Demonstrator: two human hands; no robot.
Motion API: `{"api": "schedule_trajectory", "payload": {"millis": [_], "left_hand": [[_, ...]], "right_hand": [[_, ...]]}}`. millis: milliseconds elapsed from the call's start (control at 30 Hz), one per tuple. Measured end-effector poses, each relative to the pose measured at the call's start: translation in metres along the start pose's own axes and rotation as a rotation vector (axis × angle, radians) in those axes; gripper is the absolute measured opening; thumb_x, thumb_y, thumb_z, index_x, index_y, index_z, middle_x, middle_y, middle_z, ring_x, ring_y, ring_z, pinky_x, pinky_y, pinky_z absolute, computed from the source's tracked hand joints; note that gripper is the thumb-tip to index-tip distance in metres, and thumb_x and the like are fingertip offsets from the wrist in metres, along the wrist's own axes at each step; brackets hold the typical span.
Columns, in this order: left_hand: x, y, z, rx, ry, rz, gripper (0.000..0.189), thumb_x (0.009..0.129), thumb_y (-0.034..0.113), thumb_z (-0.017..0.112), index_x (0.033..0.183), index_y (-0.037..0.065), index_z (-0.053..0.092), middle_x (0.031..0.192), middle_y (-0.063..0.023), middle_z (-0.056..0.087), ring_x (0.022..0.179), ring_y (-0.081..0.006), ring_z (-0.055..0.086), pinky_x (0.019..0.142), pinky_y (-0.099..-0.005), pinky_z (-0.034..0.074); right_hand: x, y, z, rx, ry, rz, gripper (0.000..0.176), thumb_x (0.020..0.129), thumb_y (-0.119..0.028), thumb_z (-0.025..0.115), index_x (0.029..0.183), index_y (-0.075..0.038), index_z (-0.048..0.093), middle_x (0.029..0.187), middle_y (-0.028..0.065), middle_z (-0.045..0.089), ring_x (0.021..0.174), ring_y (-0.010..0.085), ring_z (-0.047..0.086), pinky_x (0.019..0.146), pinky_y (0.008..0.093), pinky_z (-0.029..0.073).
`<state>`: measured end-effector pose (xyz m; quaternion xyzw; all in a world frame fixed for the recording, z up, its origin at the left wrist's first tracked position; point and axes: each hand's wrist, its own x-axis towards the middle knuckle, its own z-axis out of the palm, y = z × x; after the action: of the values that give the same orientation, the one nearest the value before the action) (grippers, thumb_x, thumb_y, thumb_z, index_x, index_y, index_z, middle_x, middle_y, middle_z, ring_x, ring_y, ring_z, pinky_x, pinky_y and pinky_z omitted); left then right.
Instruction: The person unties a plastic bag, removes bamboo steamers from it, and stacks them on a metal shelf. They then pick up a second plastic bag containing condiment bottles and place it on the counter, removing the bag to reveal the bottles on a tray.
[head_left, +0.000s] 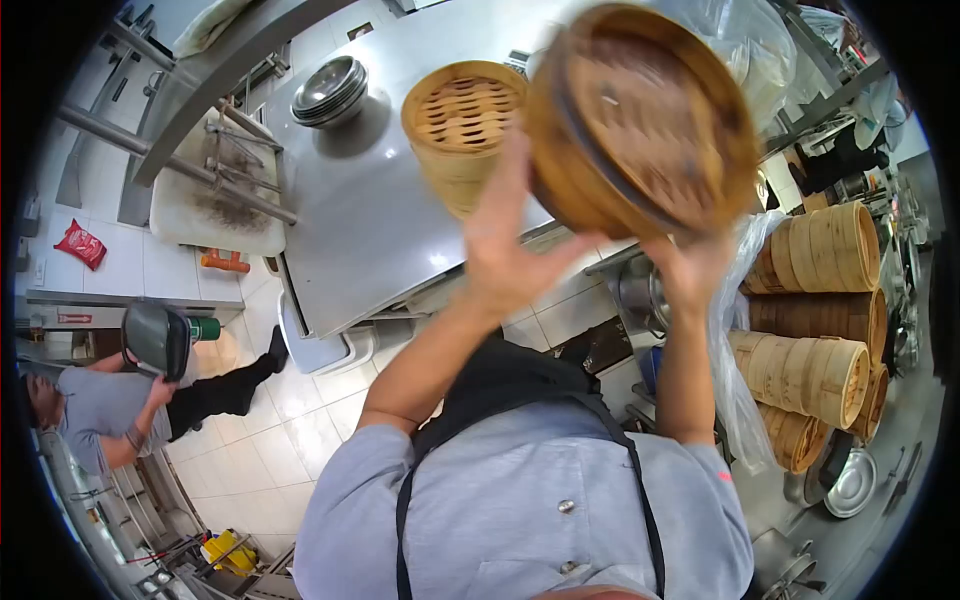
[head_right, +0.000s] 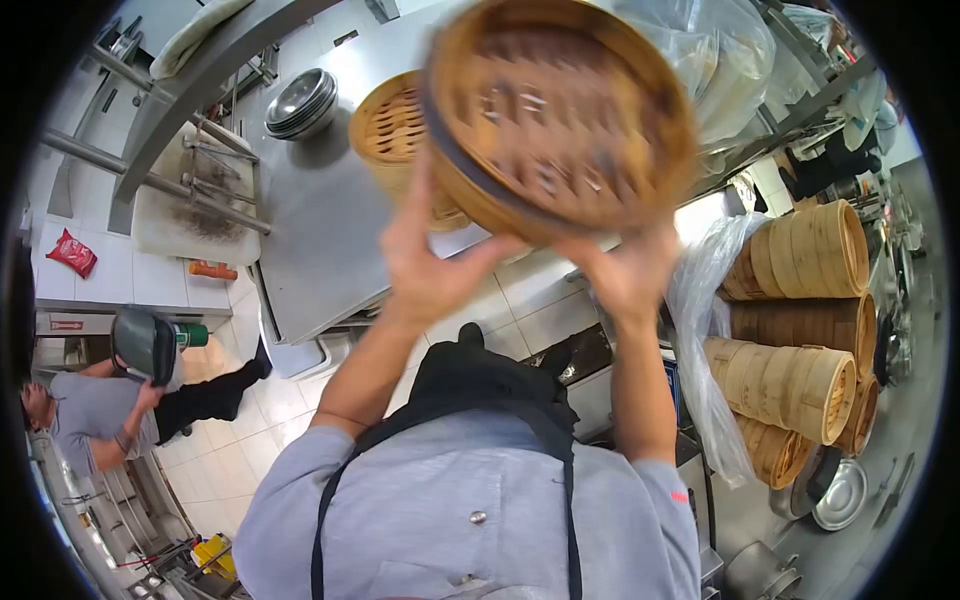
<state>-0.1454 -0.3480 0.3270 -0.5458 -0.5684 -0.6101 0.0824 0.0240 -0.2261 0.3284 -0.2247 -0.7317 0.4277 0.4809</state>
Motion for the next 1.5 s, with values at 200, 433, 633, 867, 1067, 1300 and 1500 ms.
{"api": "schedule_trajectory", "payload": {"millis": [200, 433, 633, 867, 1067, 1300, 1500], "left_hand": [[0.037, -0.066, -0.061, -0.108, 0.173, -0.231, 0.086, 0.069, 0.016, 0.086, 0.137, -0.010, 0.041, 0.127, -0.0224, 0.059, 0.115, -0.0228, 0.058, 0.098, -0.0336, 0.045], [0.034, -0.102, -0.064, -0.066, 0.185, -0.276, 0.077, 0.071, 0.019, 0.085, 0.131, -0.011, 0.047, 0.119, -0.0192, 0.064, 0.109, -0.0218, 0.059, 0.097, -0.0317, 0.044], [0.030, -0.098, -0.054, 0.005, 0.181, -0.274, 0.080, 0.070, 0.021, 0.086, 0.132, -0.011, 0.046, 0.122, -0.0197, 0.062, 0.115, -0.0238, 0.057, 0.100, -0.0337, 0.042], [-0.007, -0.144, -0.067, -0.366, 0.175, -0.303, 0.089, 0.070, 0.012, 0.084, 0.143, -0.005, 0.036, 0.134, -0.0138, 0.055, 0.126, -0.0261, 0.050, 0.108, -0.0377, 0.035], [-0.068, -0.227, -0.054, -0.253, -0.526, -0.802, 0.112, 0.058, 0.003, 0.088, 0.147, 0.003, 0.020, 0.148, -0.0137, 0.037, 0.136, -0.0253, 0.036, 0.112, -0.0390, 0.031], [-0.076, -0.207, -0.046, -0.349, -0.428, -0.860, 0.109, 0.054, -0.007, 0.086, 0.144, 0.003, 0.026, 0.138, -0.0115, 0.048, 0.128, -0.0248, 0.046, 0.108, -0.0392, 0.038], [-0.064, -0.135, -0.067, -0.412, -0.373, -0.862, 0.103, 0.055, -0.003, 0.088, 0.141, 0.002, 0.032, 0.139, -0.0110, 0.048, 0.127, -0.0246, 0.047, 0.107, -0.0391, 0.039]], "right_hand": [[0.094, 0.011, 0.120, 0.004, -0.133, -0.292, 0.114, 0.059, -0.038, 0.092, 0.145, 0.004, 0.030, 0.126, 0.0212, 0.060, 0.116, 0.0270, 0.060, 0.099, 0.0373, 0.048], [0.104, 0.029, 0.139, -0.045, -0.163, -0.276, 0.111, 0.060, -0.041, 0.090, 0.144, 0.004, 0.032, 0.127, 0.0213, 0.060, 0.118, 0.0293, 0.059, 0.100, 0.0381, 0.048], [0.103, 0.048, 0.126, 0.045, -0.216, -0.227, 0.113, 0.061, -0.042, 0.089, 0.145, 0.006, 0.030, 0.133, 0.0220, 0.055, 0.122, 0.0300, 0.056, 0.103, 0.0394, 0.044], [0.100, 0.103, 0.112, 0.225, -0.393, -0.139, 0.119, 0.062, -0.037, 0.090, 0.153, -0.005, 0.019, 0.142, 0.0196, 0.046, 0.129, 0.0278, 0.047, 0.105, 0.0420, 0.039], [0.044, 0.193, 0.143, 0.235, -0.696, 0.061, 0.139, 0.054, -0.030, 0.094, 0.152, -0.003, 0.000, 0.153, 0.0204, 0.024, 0.143, 0.0316, 0.025, 0.116, 0.0418, 0.023], [0.035, 0.184, 0.139, 0.209, -0.693, -0.020, 0.147, 0.048, -0.029, 0.096, 0.151, 0.001, -0.004, 0.155, 0.0210, 0.018, 0.144, 0.0314, 0.019, 0.117, 0.0382, 0.020], [0.034, 0.139, 0.126, 0.128, -0.717, -0.181, 0.150, 0.045, -0.035, 0.097, 0.150, 0.002, -0.003, 0.154, 0.0226, 0.019, 0.143, 0.0344, 0.023, 0.116, 0.0399, 0.024]]}}
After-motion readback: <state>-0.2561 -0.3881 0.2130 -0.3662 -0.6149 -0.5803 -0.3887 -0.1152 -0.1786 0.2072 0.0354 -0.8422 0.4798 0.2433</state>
